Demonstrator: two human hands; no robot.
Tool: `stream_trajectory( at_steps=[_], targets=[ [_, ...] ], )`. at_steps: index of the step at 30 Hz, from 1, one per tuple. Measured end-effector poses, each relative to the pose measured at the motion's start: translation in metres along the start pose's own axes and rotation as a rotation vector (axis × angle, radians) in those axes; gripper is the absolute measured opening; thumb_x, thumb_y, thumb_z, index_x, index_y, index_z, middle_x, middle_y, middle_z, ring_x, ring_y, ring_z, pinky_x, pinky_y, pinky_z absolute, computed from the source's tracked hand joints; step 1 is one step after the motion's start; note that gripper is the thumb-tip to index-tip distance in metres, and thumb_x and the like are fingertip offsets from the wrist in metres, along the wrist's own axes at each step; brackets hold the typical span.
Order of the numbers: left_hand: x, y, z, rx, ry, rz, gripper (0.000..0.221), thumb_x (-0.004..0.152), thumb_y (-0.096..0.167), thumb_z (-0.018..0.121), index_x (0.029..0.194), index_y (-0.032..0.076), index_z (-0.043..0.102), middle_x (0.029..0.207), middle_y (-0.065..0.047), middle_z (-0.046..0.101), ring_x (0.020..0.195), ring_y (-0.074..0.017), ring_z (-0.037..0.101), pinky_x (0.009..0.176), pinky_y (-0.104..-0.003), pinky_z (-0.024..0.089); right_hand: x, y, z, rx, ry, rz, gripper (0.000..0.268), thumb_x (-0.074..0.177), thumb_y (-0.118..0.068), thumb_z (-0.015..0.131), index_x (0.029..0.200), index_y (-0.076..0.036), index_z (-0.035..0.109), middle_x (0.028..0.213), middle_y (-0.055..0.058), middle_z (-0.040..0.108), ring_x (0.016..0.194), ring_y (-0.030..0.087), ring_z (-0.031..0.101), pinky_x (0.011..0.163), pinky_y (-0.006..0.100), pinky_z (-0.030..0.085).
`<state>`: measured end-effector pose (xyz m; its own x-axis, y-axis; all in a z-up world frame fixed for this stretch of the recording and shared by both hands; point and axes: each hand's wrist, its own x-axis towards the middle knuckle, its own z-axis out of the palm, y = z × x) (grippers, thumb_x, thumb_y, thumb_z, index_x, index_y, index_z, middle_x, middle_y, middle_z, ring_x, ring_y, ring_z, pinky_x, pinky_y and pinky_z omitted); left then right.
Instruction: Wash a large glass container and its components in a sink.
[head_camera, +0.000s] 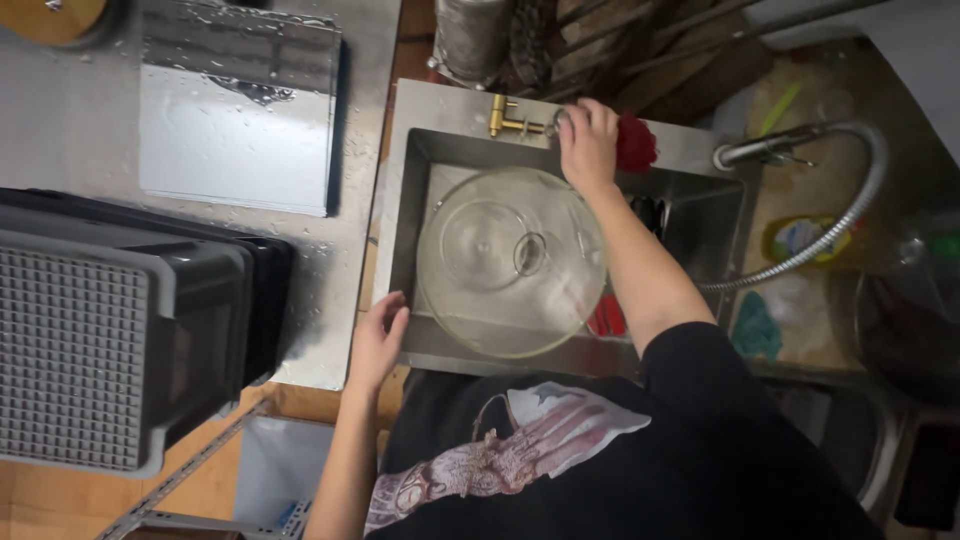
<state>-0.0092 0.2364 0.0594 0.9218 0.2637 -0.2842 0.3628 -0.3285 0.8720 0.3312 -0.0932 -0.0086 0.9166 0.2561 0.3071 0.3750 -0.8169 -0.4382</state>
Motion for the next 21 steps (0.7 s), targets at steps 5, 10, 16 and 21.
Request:
stream_trajectory(
  at_steps=[5, 10, 16, 21],
  targets=[
    [-0.005, 0.009, -0.011, 0.076, 0.002, -0.101, 0.04, 0.097, 0.023, 0.067, 0.132, 0.002, 0.065, 0.111, -0.014, 0.076, 0.105, -0.0222, 0.073, 0.091, -0.034, 0.054, -0.001, -0.014, -0.015, -0.047, -0.033, -0.18, 0.03, 0.093, -0.02, 0.078, 0.121, -0.011, 0.072, 0.13, 0.01, 0.056, 0.128, 0.037, 0.047, 0.108, 0.051, 0.04],
    [-0.003, 0.0, -0.006, 0.033, -0.002, -0.073, 0.04, 0.097, 0.023, 0.066, 0.131, 0.001, 0.064, 0.116, -0.013, 0.075, 0.106, -0.0224, 0.072, 0.088, -0.034, 0.054, 0.001, -0.01, -0.008, -0.043, -0.037, -0.198, 0.023, 0.088, -0.018, 0.082, 0.108, -0.01, 0.074, 0.12, 0.007, 0.06, 0.122, 0.033, 0.05, 0.104, 0.049, 0.042],
    [0.002, 0.016, -0.006, 0.054, -0.012, -0.13, 0.04, 0.097, 0.024, 0.065, 0.131, 0.002, 0.065, 0.113, -0.014, 0.076, 0.104, -0.0227, 0.072, 0.089, -0.035, 0.054, 0.005, -0.005, -0.01, -0.056, -0.04, -0.213, 0.013, 0.087, -0.016, 0.084, 0.094, -0.011, 0.074, 0.112, 0.004, 0.062, 0.117, 0.03, 0.053, 0.102, 0.047, 0.044],
    [0.004, 0.013, -0.006, 0.055, 0.006, -0.078, 0.04, 0.097, 0.024, 0.065, 0.131, 0.002, 0.065, 0.115, -0.015, 0.075, 0.105, -0.0234, 0.072, 0.093, -0.035, 0.053, 0.009, -0.006, -0.015, -0.032, -0.071, -0.171, 0.012, 0.085, -0.015, 0.083, 0.09, -0.01, 0.073, 0.113, 0.005, 0.063, 0.117, 0.031, 0.053, 0.1, 0.047, 0.044]
  ],
)
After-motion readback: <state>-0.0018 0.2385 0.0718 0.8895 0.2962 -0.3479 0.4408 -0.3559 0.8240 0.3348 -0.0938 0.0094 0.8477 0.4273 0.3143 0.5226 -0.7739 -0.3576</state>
